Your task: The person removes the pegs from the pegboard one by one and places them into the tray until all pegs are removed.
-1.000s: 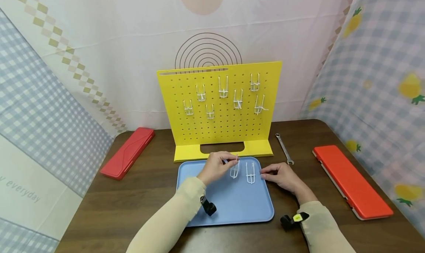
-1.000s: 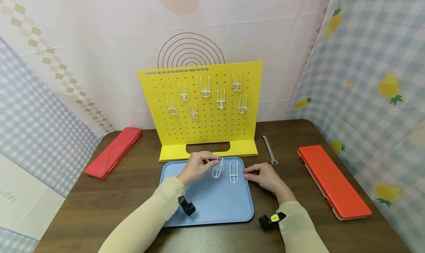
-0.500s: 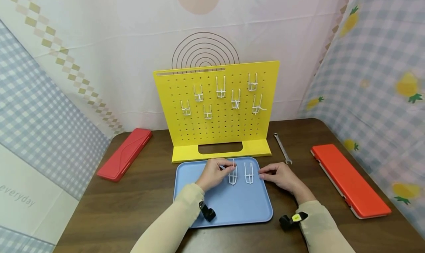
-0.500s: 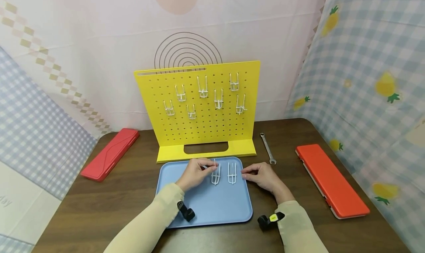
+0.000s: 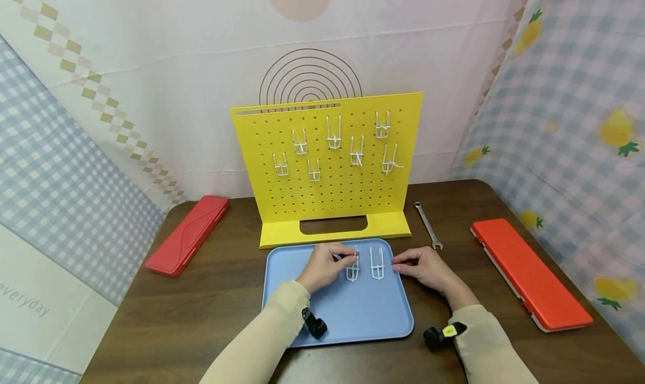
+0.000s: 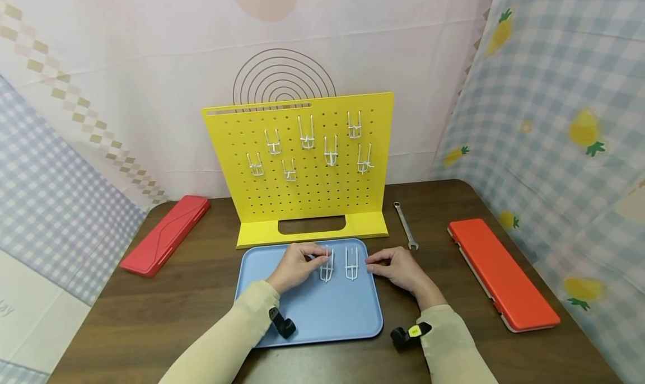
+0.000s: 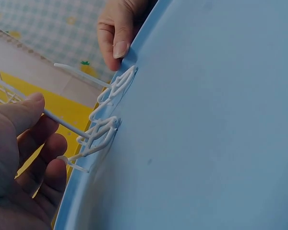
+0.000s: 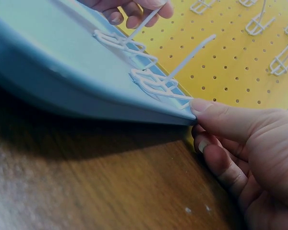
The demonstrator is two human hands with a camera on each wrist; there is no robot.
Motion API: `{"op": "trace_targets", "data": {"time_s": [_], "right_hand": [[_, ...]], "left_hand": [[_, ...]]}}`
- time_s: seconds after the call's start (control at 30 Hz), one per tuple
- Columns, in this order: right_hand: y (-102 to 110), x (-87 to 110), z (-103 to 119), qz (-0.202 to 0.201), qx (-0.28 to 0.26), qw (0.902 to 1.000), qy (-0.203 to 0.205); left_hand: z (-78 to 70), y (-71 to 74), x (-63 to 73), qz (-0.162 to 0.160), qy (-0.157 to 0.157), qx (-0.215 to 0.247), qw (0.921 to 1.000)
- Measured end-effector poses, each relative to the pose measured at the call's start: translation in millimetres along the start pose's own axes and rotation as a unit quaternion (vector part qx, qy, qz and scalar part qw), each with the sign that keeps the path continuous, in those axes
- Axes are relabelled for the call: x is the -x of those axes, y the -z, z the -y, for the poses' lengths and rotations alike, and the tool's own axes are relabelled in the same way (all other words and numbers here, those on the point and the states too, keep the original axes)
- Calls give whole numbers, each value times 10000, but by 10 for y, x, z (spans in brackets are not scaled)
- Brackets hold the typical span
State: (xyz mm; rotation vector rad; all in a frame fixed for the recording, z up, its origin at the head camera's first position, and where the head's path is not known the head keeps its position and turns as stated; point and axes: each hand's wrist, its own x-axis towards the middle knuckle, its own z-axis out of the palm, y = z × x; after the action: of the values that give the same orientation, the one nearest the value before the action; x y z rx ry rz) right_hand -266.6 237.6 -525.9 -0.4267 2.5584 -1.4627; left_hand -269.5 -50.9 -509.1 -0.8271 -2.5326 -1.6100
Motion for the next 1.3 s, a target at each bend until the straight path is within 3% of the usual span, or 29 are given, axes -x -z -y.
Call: {"op": "trace_targets", "data": {"time_s": [0.6,0.8,1.0,1.13,1.3], "right_hand": [[-14,4,12,-27,14,10000,25],[-6,-1,17,-62,40,9999,-73],[-1,-8,-10,-27,69,9999,-93],[2,-13,-25,-14,56,10000,-66],[-8,-6,-20,-30,65,9999,-121]], "left_hand": [[20,-2,13,44,183,-45,9998],[-51,52,14,108,372,-169,9991],[-248,312,38,45,355,-506,9981],[-357,576,63,-191,244,-590,9978],[-409,939,80,-530,345,-754,9951]]}}
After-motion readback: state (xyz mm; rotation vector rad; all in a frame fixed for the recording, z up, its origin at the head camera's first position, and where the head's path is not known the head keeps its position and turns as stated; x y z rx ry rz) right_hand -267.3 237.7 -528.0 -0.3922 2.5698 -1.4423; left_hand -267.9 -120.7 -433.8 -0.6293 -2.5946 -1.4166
